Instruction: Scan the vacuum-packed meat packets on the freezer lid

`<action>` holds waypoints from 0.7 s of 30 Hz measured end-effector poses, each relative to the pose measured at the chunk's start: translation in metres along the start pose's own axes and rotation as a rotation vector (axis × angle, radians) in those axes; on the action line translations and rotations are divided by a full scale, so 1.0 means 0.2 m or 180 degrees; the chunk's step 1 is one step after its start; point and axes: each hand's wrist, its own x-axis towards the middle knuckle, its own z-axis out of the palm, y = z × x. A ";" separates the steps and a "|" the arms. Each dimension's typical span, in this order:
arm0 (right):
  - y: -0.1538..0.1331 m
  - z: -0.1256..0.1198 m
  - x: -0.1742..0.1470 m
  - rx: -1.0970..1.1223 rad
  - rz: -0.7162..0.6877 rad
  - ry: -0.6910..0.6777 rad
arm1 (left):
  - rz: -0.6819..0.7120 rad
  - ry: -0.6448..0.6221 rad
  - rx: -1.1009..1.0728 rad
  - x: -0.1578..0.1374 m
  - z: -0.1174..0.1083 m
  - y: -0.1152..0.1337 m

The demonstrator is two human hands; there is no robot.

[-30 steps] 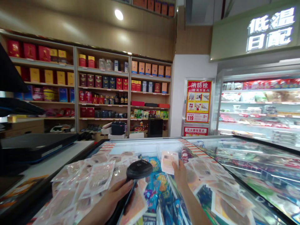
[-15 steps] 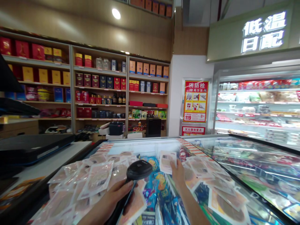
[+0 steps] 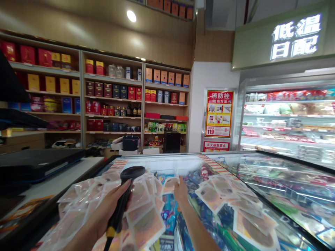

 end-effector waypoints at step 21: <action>0.11 -0.38 -0.03 -0.1372 -0.0297 -0.0202 | -0.0241 -0.0239 0.0149 -0.04 0.10 -0.04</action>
